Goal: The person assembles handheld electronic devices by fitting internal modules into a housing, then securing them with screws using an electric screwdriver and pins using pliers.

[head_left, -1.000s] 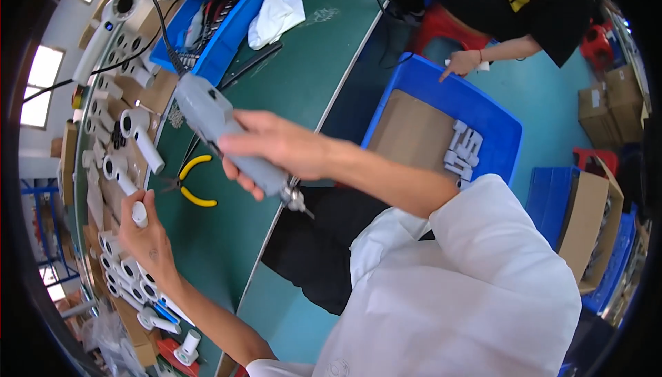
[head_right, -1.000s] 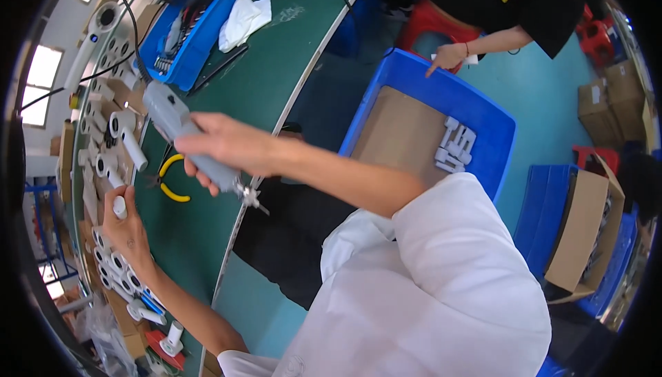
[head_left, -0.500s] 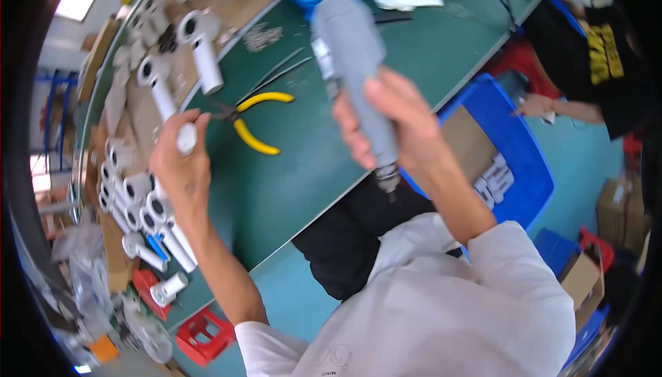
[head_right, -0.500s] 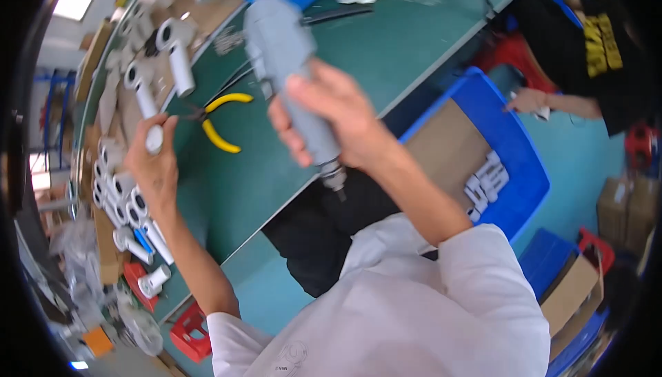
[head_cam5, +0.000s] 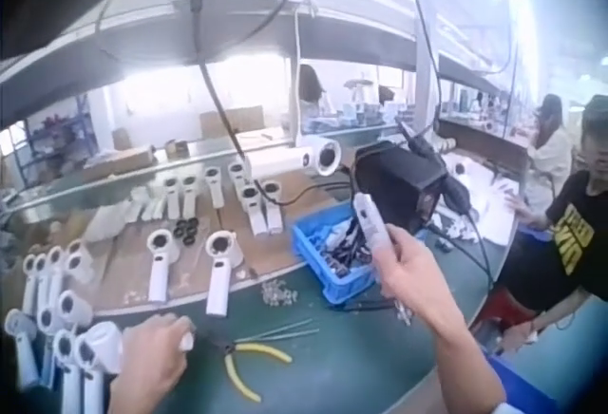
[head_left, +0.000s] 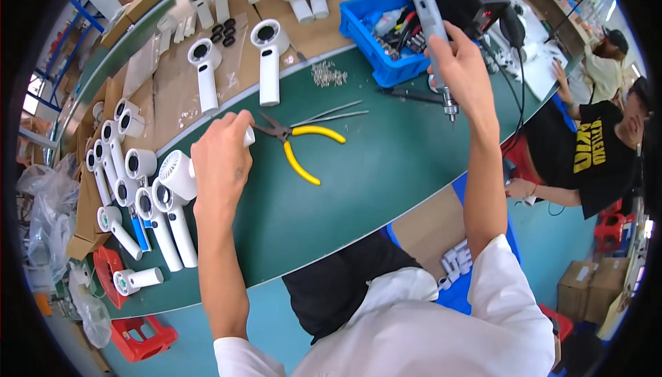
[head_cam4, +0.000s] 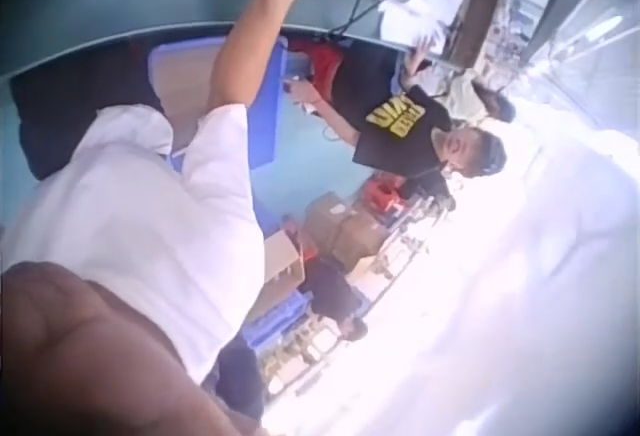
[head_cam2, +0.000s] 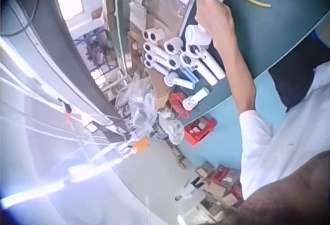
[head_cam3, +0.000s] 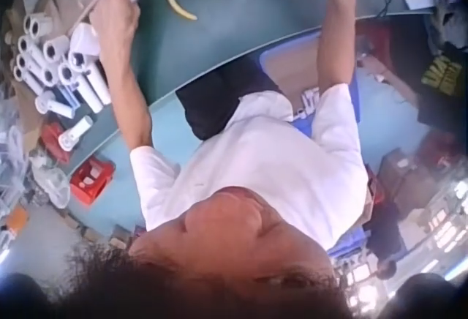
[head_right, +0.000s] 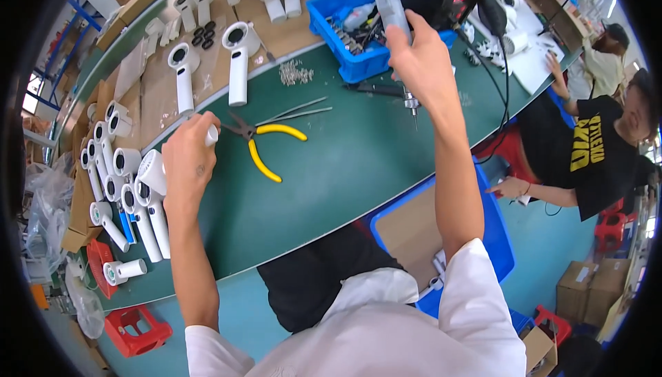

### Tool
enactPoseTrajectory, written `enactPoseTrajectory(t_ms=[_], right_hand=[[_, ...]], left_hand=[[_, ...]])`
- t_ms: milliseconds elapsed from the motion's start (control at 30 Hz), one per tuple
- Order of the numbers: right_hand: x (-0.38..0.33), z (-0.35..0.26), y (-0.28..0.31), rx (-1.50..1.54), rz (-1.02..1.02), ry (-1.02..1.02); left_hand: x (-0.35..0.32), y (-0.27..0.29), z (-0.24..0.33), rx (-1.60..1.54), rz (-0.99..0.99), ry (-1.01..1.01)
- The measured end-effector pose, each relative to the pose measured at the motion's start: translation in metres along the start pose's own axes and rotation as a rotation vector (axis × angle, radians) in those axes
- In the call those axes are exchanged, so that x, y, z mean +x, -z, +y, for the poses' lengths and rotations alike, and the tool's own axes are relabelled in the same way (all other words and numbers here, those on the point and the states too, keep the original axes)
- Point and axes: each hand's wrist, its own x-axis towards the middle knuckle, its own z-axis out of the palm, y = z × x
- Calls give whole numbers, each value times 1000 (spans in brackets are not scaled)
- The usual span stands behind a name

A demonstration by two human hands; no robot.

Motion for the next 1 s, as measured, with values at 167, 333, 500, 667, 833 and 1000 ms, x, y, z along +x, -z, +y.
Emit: enactPoseTrajectory(t_ms=[167, 333, 500, 667, 833, 1000], right_hand=[[38, 5, 3, -483, 178, 347], [80, 9, -8, -634, 18, 239], [96, 9, -28, -590, -56, 271], [93, 14, -26, -605, 89, 352], [79, 25, -39, -702, 347, 446], [0, -18, -55, -10, 51, 547]], left_hand=[[6, -9, -1, 41, -8, -10], [7, -21, -4, 86, -31, 22], [2, -12, 0, 76, -76, 109], [8, -10, 1, 14, 10, 91], [12, 8, 10, -142, 291, 13], [11, 33, 25, -263, 529, -112]])
